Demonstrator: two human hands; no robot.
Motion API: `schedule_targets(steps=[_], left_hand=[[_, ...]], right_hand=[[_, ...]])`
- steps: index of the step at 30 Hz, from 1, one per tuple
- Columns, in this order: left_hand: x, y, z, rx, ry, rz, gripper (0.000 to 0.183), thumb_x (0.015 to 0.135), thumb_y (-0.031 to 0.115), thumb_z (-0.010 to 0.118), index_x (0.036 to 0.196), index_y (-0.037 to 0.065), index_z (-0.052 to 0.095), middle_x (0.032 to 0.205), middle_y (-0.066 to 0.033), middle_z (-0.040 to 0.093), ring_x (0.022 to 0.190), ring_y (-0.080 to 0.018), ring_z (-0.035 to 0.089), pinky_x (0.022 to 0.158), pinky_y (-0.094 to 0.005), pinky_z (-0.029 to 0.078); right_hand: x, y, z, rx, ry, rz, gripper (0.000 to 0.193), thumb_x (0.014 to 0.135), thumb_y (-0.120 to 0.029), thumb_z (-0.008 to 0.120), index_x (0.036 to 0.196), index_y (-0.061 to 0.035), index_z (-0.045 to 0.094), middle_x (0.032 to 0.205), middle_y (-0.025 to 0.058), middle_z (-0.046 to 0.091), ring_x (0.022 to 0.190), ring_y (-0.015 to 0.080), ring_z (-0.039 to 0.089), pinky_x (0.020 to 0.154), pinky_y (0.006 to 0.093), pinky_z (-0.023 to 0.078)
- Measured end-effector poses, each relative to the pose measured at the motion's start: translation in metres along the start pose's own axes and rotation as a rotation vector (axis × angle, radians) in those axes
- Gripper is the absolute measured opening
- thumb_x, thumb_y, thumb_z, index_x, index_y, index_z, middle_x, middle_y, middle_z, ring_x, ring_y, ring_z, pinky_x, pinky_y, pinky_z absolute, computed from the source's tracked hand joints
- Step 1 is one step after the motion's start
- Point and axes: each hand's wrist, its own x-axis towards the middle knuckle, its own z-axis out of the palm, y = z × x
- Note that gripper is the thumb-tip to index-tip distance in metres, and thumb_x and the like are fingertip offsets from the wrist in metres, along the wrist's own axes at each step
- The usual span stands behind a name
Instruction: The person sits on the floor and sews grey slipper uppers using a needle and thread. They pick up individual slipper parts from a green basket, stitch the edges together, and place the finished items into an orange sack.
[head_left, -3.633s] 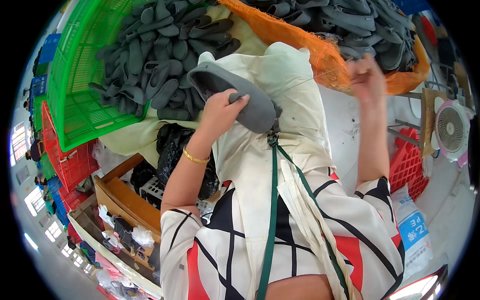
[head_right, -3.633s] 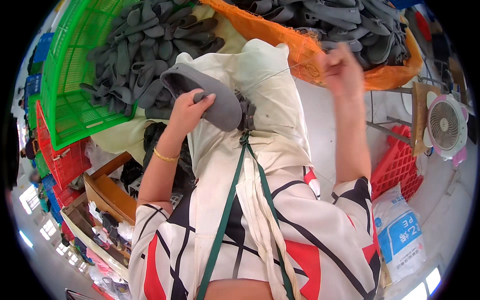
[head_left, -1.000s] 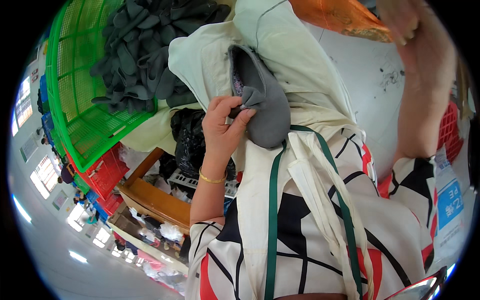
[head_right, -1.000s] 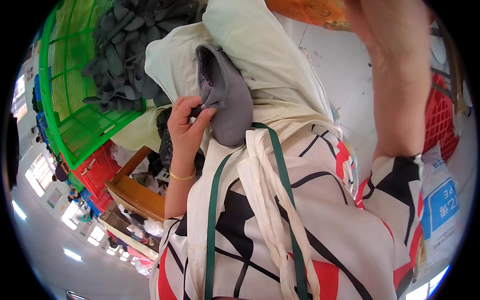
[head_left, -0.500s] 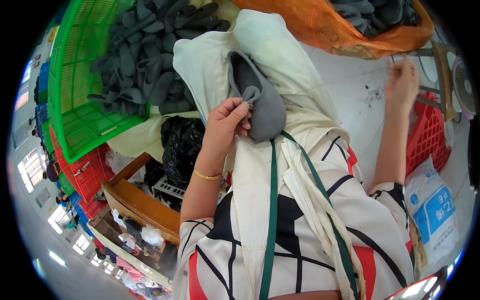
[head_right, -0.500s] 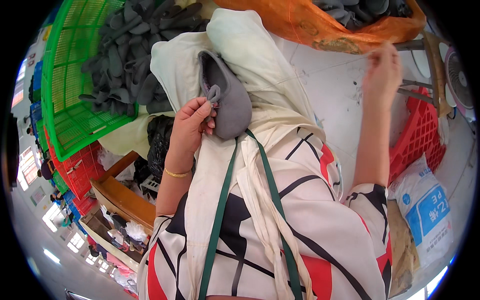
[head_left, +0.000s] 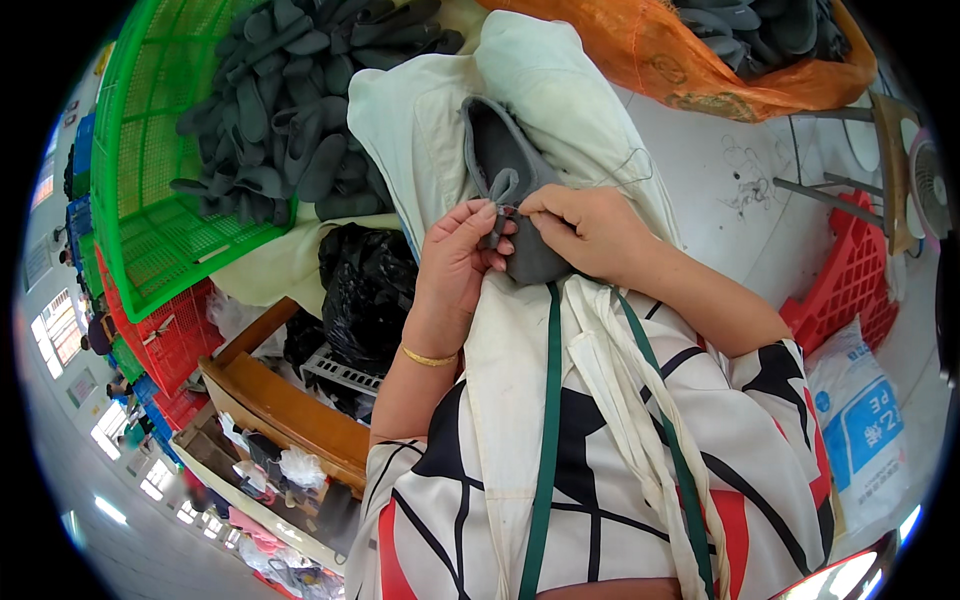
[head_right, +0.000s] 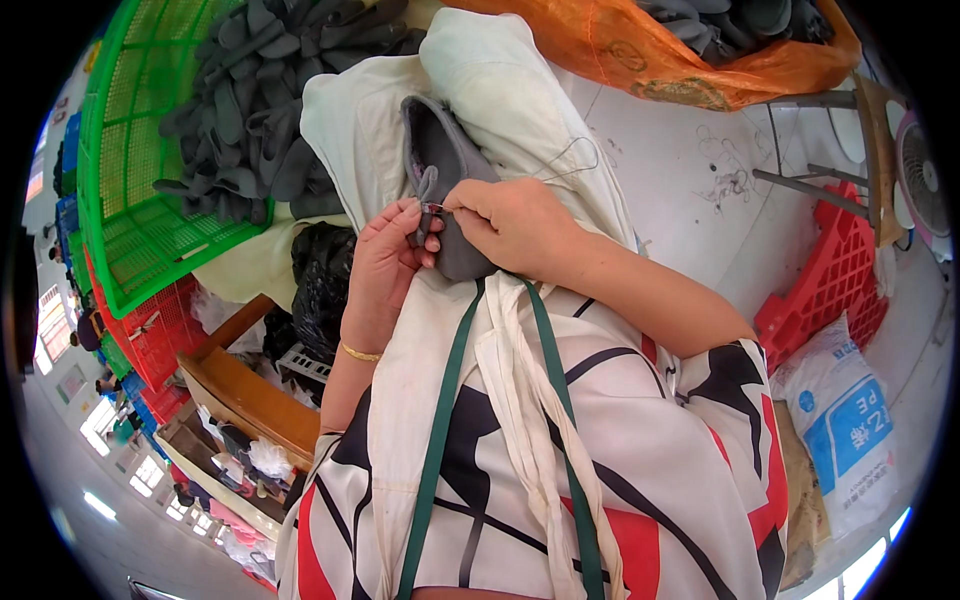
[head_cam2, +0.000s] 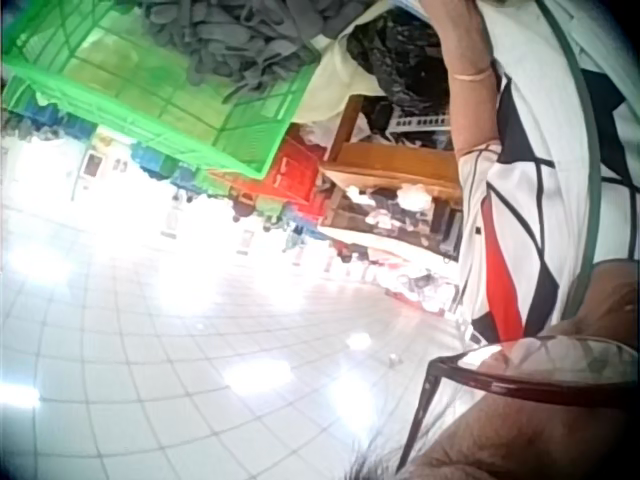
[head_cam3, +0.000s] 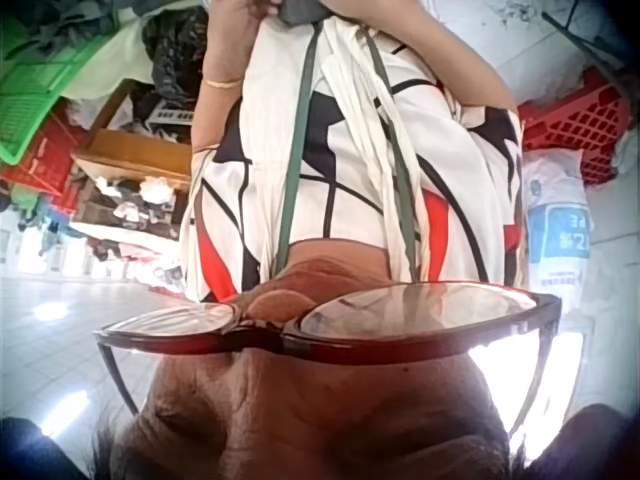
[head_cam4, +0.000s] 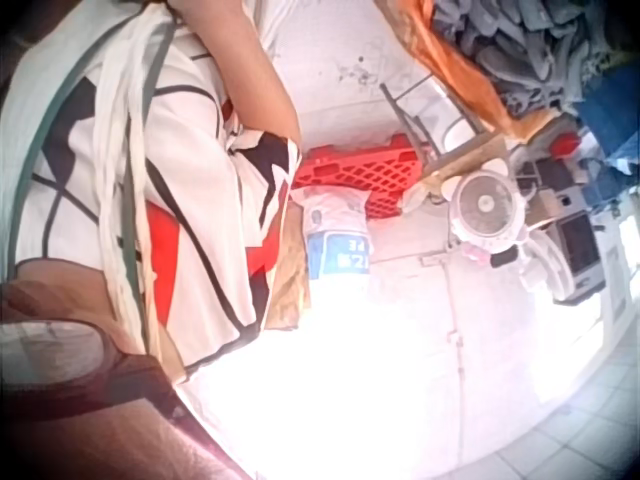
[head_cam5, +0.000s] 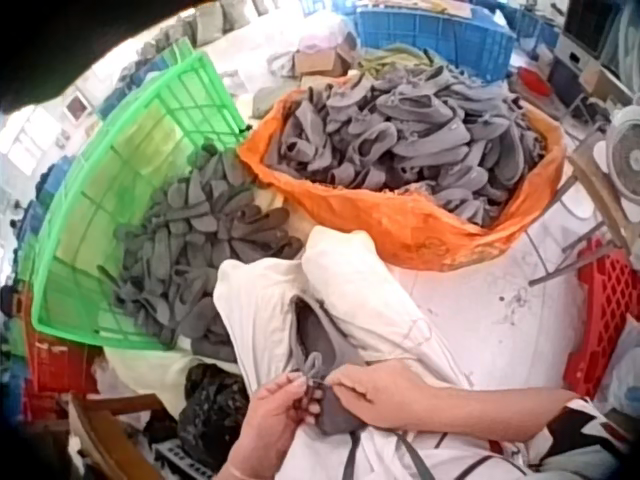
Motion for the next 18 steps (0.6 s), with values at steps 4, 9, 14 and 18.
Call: schedule_targets(steps=[4,9,14,18], left_hand=[[0.001,-0.002,-0.002,-0.013,-0.017,0.005,0.018,0.101,0.016,0.059,0.109,0.001,0.064,0.091,-0.0093,0.07,0.07,-0.0135,0.064,0.057,-0.0236,0.05],[0.001,-0.003,-0.003,-0.015,-0.012,0.004,0.018,0.101,0.017,0.059,0.11,0.002,0.064,0.091,-0.0089,0.071,0.07,-0.0135,0.064,0.057,-0.0238,0.05],[0.0,-0.003,-0.002,-0.009,-0.012,0.011,0.018,0.101,0.017,0.058,0.11,0.002,0.064,0.092,-0.0084,0.07,0.071,-0.0131,0.064,0.059,-0.024,0.05],[-0.007,0.001,0.01,-0.02,0.048,0.027,0.018,0.098,0.017,0.063,0.109,0.003,0.066,0.091,-0.0064,0.071,0.07,-0.0107,0.064,0.059,-0.0219,0.051]], right_hand=[[0.0,0.001,0.001,-0.013,-0.004,-0.013,0.015,0.089,-0.013,0.06,0.099,-0.0088,0.07,0.077,0.0163,0.067,0.069,0.0362,0.065,0.063,0.0413,0.052],[0.001,0.0,0.002,-0.009,0.003,-0.025,0.015,0.088,-0.012,0.061,0.099,-0.0086,0.07,0.077,0.0167,0.067,0.068,0.0363,0.065,0.063,0.0411,0.052],[0.001,0.0,0.002,-0.01,0.001,-0.012,0.015,0.088,-0.012,0.061,0.099,-0.0085,0.07,0.076,0.0171,0.067,0.067,0.0364,0.065,0.063,0.0413,0.052],[0.001,-0.001,0.001,-0.015,-0.015,0.005,0.015,0.088,-0.012,0.061,0.099,-0.0083,0.07,0.077,0.0175,0.067,0.069,0.037,0.065,0.063,0.0413,0.052]])
